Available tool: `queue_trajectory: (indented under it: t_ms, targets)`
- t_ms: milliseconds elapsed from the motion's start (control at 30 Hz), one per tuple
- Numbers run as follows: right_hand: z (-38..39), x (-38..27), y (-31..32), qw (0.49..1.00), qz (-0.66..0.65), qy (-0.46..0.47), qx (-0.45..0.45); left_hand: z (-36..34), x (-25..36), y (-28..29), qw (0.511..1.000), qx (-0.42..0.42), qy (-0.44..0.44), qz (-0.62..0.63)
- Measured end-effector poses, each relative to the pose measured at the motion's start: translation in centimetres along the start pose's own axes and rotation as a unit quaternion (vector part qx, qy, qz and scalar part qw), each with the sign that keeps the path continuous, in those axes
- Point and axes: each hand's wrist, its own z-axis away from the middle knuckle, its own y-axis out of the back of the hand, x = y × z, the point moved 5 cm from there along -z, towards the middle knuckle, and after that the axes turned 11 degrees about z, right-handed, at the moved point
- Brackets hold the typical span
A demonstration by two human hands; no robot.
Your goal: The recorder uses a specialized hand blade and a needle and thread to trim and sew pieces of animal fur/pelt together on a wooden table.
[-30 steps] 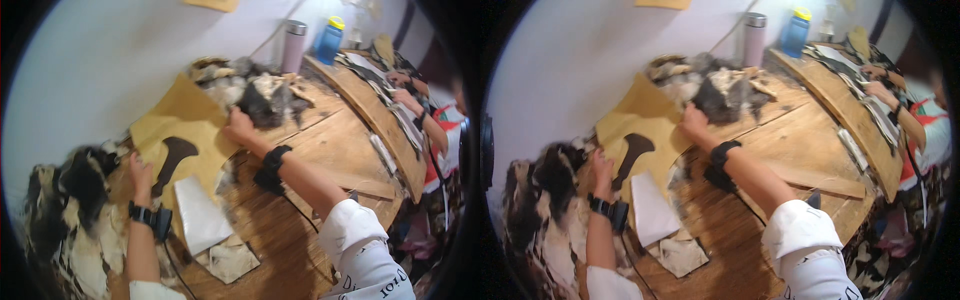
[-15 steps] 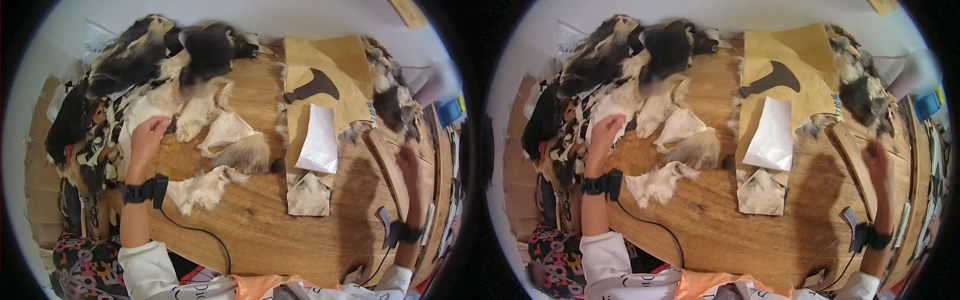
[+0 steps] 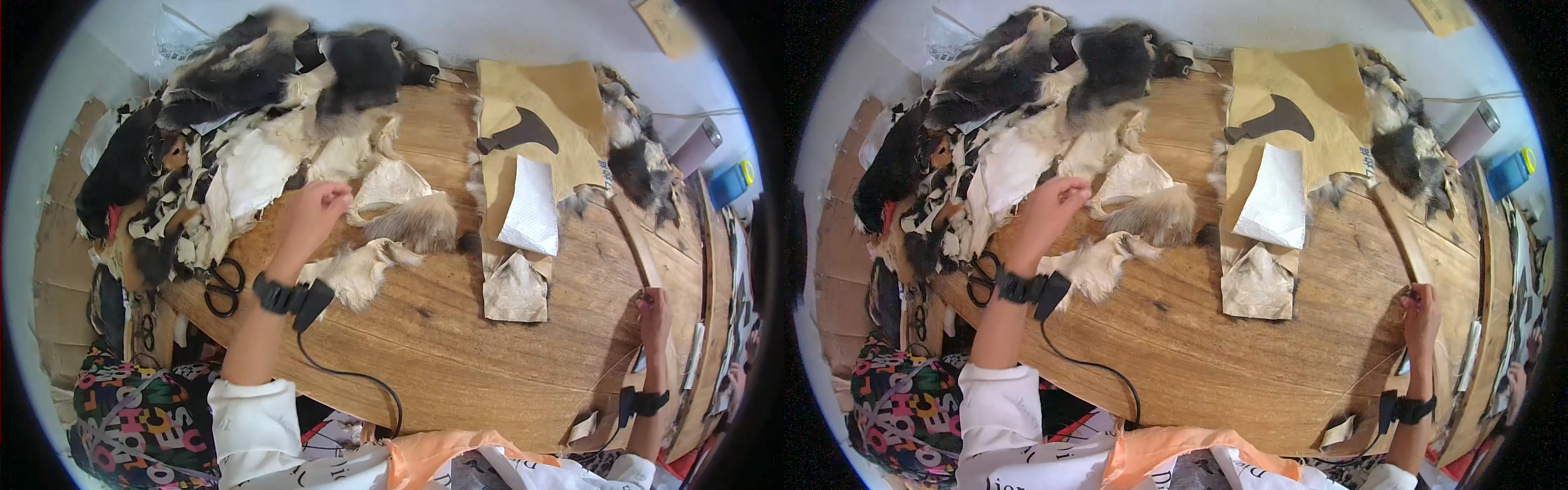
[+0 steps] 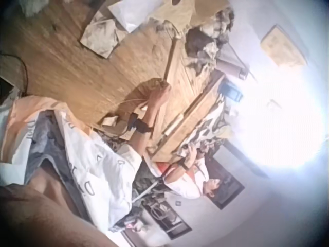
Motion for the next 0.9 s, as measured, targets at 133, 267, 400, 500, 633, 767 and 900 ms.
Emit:
queue_trajectory:
  t_ms: [133,267,400,500,633,767,900]
  targets:
    - [1.2,-3.1,2.1,0.973,0.156,0.099,0.142,-3.3,-2.0,-2.0,0.989,0.012,0.11,0.096]
    - [3.4,-7.2,3.4,0.958,0.12,0.209,0.157,-3.4,-0.2,-2.9,0.99,-0.061,0.078,0.096]
    - [4.3,-9.8,4.8,0.962,0.102,0.212,0.139,-1.6,5.4,1.0,0.988,0.04,-0.129,0.078]
    - [4.3,-11.9,5.4,0.97,0.059,0.202,0.125,0.5,8.5,2.6,0.977,0.053,-0.166,0.123]
    - [3.6,-20.0,6.4,0.966,-0.054,0.247,0.057,2.8,10.2,4.5,0.975,0.034,-0.106,0.192]
    - [3.6,-28.5,5.2,0.913,-0.155,0.376,0.014,3.8,10.9,3.9,0.966,0.02,-0.097,0.238]
    - [4.3,-34.8,2.3,0.879,-0.21,0.427,-0.022,5.3,11.5,4.2,0.96,0.009,-0.067,0.272]
